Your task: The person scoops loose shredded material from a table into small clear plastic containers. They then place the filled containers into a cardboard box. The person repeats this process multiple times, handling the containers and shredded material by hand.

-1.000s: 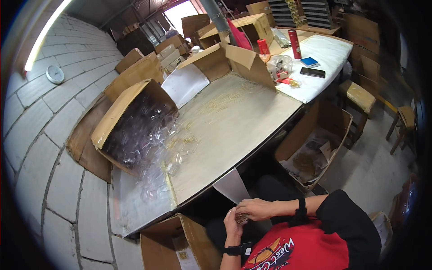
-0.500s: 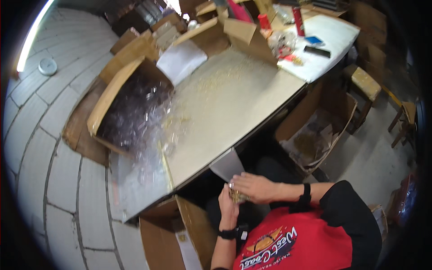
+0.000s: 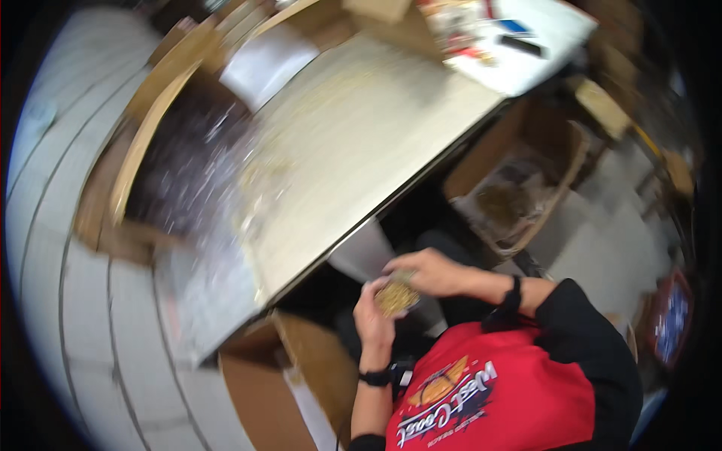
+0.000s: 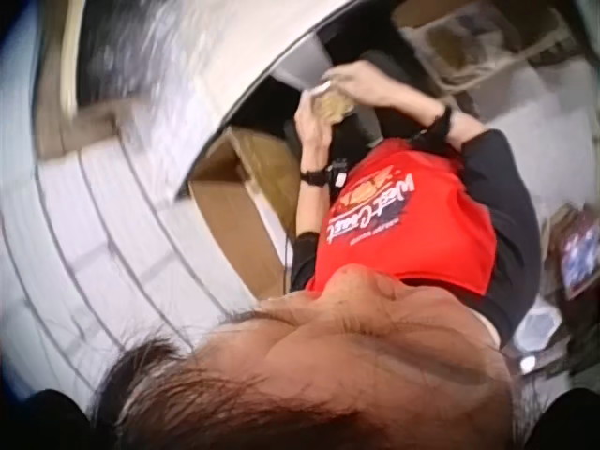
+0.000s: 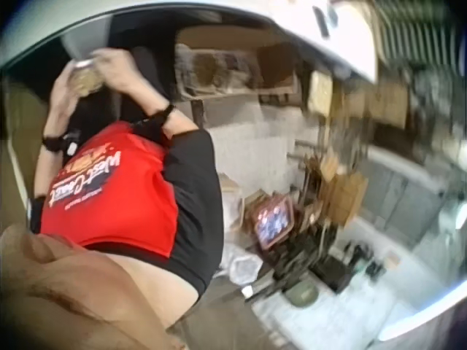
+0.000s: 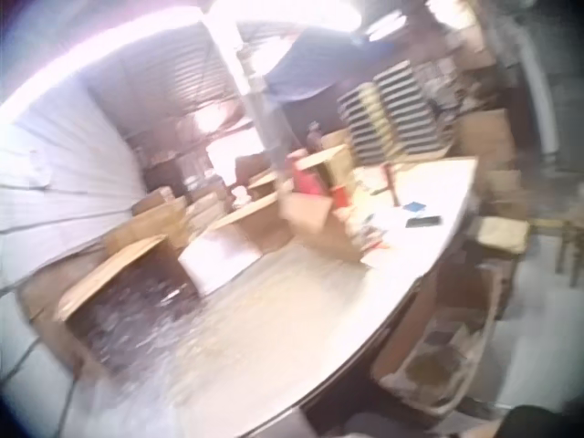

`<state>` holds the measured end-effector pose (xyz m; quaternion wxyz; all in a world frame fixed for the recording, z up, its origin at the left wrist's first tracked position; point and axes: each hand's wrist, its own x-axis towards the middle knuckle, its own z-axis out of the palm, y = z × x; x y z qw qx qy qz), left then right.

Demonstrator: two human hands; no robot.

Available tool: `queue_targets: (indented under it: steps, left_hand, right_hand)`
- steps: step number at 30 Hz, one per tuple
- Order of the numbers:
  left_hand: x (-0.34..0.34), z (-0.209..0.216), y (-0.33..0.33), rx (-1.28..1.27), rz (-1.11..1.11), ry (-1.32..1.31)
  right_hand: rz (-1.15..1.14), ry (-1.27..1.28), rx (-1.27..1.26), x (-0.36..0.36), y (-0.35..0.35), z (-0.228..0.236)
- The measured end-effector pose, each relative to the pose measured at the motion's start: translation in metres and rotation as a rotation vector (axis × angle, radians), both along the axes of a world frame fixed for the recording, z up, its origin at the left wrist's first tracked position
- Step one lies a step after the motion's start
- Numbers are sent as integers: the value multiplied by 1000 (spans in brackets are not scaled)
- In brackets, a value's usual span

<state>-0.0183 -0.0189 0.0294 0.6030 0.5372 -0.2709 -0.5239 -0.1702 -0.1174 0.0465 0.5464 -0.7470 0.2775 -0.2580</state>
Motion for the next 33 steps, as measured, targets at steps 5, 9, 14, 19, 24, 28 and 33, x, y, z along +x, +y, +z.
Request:
queue_targets:
  steps: [5, 9, 14, 19, 24, 28, 33]
  left_hand:
    - [-21, -9, -18, 11, -143, -220]
    - [-34, -14, -31, 16, -156, -209]
    - [-42, -5, -41, 102, -188, 101]
    - [-30, -19, -39, -145, -246, -288]
    - [-34, -16, -44, -219, -159, -341]
    - [-35, -17, -52, -74, -36, -226]
    - [-28, 1, -32, -49, -26, 338]
  right_hand:
    - [-97, 20, -242, 0, 1, -47]
    - [-108, 203, -600, -20, -6, -50]
    - [-114, 237, -709, -43, -2, -45]
    - [-217, 6, -864, -32, 0, -52]
    - [-195, -26, -790, -18, 2, -30]
    - [-271, -220, -640, -39, -5, -10]
    - [-464, -289, 161, -50, -11, 2]
